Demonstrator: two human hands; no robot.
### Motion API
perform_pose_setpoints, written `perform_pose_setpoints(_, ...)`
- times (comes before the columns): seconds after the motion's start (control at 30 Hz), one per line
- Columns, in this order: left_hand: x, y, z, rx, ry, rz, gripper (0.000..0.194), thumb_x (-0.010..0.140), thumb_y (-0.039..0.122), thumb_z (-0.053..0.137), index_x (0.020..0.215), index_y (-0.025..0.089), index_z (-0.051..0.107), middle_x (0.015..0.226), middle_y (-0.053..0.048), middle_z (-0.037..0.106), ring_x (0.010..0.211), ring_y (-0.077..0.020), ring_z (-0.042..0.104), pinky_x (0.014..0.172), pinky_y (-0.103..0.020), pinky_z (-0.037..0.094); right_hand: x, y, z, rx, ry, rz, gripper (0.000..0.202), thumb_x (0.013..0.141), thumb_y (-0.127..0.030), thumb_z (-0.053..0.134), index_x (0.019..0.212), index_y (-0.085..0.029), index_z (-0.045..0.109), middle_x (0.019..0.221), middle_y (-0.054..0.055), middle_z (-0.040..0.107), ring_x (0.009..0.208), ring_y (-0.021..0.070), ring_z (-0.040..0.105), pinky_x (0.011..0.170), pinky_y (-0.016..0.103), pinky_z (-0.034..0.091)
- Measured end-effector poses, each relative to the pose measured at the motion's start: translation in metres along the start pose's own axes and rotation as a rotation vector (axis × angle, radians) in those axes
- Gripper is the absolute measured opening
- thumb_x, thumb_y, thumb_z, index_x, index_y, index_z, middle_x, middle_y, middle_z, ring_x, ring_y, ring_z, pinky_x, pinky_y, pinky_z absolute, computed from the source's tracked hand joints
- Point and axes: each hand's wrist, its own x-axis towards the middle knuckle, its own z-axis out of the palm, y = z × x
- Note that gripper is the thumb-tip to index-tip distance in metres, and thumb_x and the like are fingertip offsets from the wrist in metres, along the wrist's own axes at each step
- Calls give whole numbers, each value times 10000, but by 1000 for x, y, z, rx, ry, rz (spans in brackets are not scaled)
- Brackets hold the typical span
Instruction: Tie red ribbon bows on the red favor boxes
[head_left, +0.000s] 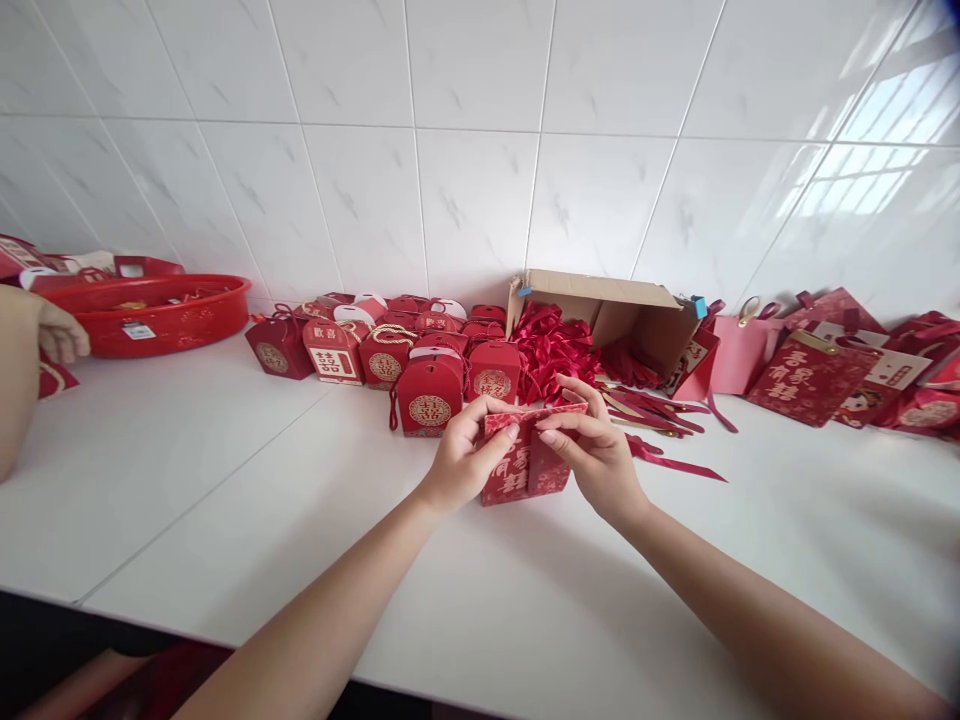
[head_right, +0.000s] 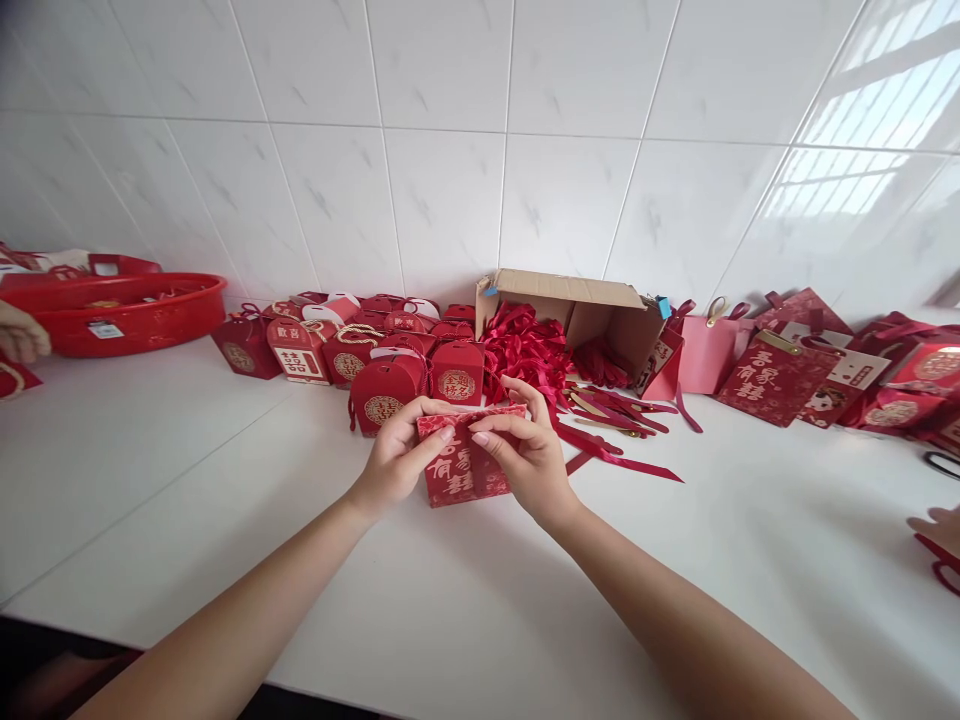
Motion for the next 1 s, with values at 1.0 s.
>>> perform_pose_setpoints(1.0,-6,-8,10,640,253,234,499,721,275,690,1123,214,400,1085,-93,512,1015,-237,527,858,-368,436,3,-9,-6,-293,136,-143,189,763,-298,710,779,-222,538,729,-7,598,667,155,566,626,280,483)
